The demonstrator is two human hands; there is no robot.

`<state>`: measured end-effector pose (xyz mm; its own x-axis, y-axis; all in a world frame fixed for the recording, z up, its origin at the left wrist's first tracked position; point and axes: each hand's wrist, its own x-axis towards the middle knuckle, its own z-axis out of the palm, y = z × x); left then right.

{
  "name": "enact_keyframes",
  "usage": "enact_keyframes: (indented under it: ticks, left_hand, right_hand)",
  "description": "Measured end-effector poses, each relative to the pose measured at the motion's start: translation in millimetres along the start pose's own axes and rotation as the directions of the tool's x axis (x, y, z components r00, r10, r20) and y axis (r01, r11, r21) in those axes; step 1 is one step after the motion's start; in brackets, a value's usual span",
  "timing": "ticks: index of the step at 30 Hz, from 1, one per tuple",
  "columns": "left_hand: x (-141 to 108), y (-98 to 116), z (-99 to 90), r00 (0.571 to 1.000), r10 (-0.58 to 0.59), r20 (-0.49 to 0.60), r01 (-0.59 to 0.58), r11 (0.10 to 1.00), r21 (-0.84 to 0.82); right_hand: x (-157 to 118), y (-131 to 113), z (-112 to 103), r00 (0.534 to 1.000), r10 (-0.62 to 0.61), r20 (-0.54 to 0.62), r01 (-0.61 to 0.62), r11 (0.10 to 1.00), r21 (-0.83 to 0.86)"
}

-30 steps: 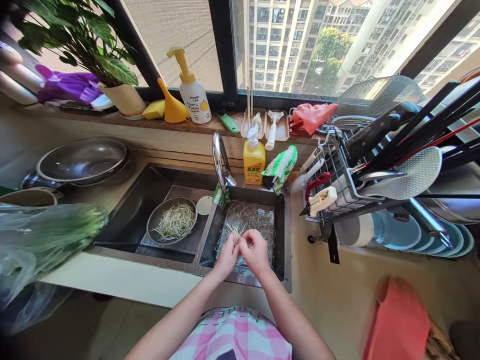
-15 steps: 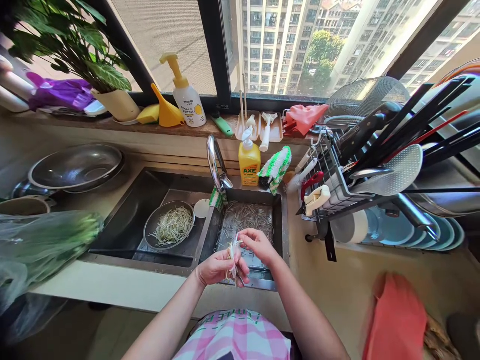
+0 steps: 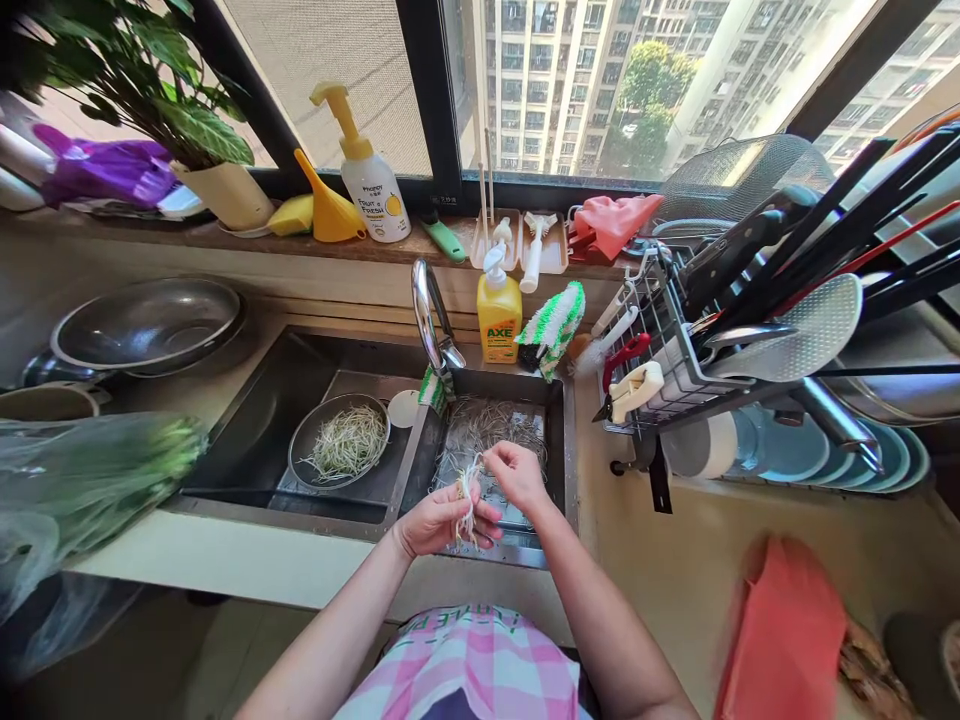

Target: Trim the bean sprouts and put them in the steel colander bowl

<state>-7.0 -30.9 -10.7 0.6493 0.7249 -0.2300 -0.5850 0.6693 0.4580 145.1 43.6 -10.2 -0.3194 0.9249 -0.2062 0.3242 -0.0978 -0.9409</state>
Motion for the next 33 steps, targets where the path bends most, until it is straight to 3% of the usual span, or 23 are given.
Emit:
enact_keyframes:
  ticks: [2, 4, 7, 12, 18, 23, 28, 33]
  left_hand:
    - [0, 1, -1.3, 0.997, 0.062, -0.049, -0.066, 0.994, -0.085]
    - [0, 4, -2.7, 0.984, 0.145, -0.106, -0.163, 0.967, -0.197]
    - [1, 10, -4.6, 0.963, 0.215, -0.163, -0.258, 0.909, -0.328]
    - [0, 14, -5.8, 0.950, 0.241, -0.196, -0.301, 0.872, -0.386]
    - [3, 12, -2.0, 0.951, 0.219, -0.217, -0.294, 0.860, -0.418]
    - [4, 13, 0.6, 0.960, 0.213, -0.184, -0.275, 0.852, -0.445]
    - [9, 12, -5.9, 0.917, 0.217, -0.334, -0.350, 0.839, -0.416]
    - [20, 6, -9.1, 0.836, 0.229, -0.499, -0.432, 0.835, -0.340]
  right_hand:
    - [1, 6, -4, 1.000, 0.008, -0.011, -0.009, 0.999, -0.039]
    - [0, 14, -8, 0.999, -0.005, -0.035, -0.002, 0.984, -0.179]
    - [-7, 21, -8, 0.989, -0.114, -0.090, 0.072, 0.924, -0.375]
    - [-23, 5, 2, 0.948, -0.310, -0.076, 0.274, 0.911, -0.308]
    - [-23, -9, 10, 0.880, -0.474, -0.008, 0.432, 0.808, -0.402]
    - [-10, 4, 7, 0.893, -0.437, -0.105, 0.367, 0.844, -0.392]
    - [-15, 6, 4, 0.940, -0.260, -0.221, 0.214, 0.954, -0.211]
    - [-33, -13, 21, 0.976, -0.205, -0.078, 0.203, 0.979, -0.028]
